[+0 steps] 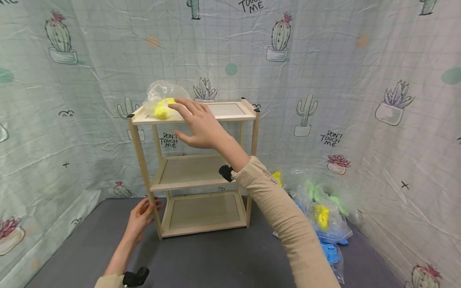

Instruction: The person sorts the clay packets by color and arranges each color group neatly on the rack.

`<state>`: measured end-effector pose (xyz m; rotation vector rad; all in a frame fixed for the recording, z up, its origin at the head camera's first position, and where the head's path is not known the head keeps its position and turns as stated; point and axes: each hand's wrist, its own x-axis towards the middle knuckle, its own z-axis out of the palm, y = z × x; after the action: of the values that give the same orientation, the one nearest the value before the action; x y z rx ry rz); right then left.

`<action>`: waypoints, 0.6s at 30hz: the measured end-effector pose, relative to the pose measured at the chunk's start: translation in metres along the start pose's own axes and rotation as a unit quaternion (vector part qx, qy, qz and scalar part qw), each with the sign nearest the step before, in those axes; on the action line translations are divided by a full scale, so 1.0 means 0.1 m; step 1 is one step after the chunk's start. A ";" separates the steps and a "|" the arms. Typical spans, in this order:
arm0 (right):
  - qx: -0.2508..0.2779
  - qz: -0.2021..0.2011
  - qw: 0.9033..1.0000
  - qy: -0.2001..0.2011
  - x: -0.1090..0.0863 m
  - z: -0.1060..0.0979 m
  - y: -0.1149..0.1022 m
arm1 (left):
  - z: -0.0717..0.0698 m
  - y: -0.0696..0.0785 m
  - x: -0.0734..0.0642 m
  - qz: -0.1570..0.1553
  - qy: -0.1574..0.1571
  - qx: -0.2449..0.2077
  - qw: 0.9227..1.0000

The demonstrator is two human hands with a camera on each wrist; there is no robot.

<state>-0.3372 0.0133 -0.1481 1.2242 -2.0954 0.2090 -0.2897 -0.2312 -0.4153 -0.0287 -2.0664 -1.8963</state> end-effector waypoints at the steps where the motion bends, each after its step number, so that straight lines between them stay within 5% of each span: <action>1: 0.002 -0.003 1.000 0.004 -0.05 -0.02 0.00 | 0.00 0.00 0.00 -0.001 0.000 0.001 1.000; 10: 0.002 -0.024 0.999 0.031 -0.54 -0.13 0.09 | 0.01 -0.02 0.03 -0.003 0.000 0.006 1.000; 18: -0.001 0.009 0.998 0.067 -1.33 -0.24 0.29 | 0.01 0.00 0.00 -0.005 0.000 0.014 1.000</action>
<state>-0.3074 0.1341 -0.2089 1.1596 -1.9915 0.2893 -0.2901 -0.2306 -0.4157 -0.0106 -2.0969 -1.8728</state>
